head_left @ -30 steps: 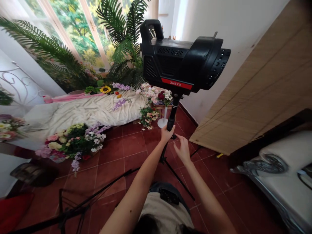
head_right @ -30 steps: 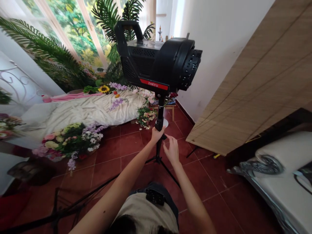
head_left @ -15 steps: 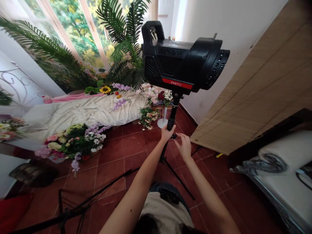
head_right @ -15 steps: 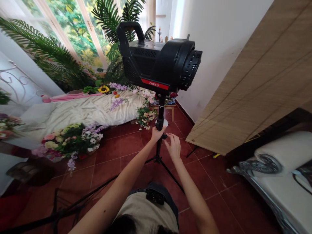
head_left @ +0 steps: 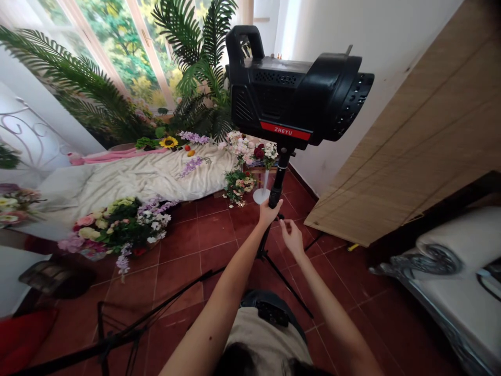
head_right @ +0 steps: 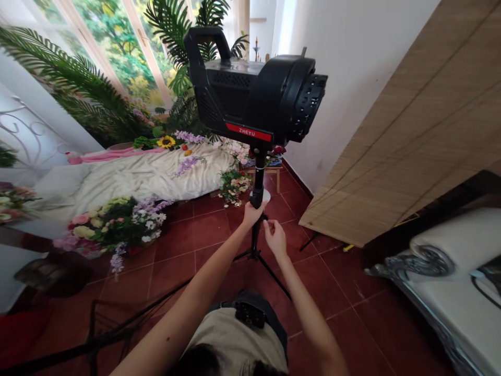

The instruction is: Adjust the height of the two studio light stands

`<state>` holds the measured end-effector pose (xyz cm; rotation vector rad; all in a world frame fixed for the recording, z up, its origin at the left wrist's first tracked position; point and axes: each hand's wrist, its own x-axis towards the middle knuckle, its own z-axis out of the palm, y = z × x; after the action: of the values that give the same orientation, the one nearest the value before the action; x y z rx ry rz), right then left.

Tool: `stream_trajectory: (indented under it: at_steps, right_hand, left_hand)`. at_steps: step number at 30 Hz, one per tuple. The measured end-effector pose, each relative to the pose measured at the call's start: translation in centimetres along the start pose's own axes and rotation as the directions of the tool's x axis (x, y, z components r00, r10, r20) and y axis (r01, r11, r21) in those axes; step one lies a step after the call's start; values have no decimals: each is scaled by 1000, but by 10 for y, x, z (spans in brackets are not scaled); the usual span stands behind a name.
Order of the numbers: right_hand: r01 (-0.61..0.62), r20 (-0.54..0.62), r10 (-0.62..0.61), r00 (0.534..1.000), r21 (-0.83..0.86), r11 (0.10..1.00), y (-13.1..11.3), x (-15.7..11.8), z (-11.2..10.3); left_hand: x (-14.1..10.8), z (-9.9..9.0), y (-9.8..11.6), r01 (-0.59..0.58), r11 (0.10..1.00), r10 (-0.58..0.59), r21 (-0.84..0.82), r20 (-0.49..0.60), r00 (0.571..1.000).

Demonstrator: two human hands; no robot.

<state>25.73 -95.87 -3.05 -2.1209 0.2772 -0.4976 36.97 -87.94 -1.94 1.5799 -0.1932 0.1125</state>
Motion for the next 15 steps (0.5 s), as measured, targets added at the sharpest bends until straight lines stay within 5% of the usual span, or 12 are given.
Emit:
stream_trajectory:
  at_steps: [9, 15]
  right_hand:
    - [111, 26, -110, 994, -34, 993, -15, 16, -11]
    - [15, 33, -15, 999, -10, 1000, -22, 21, -11]
  left_hand:
    - [-1, -1, 8, -11, 1000, 11, 5, 2, 1000]
    - [-5, -1, 16, 64, 997, -63, -47, 13, 998]
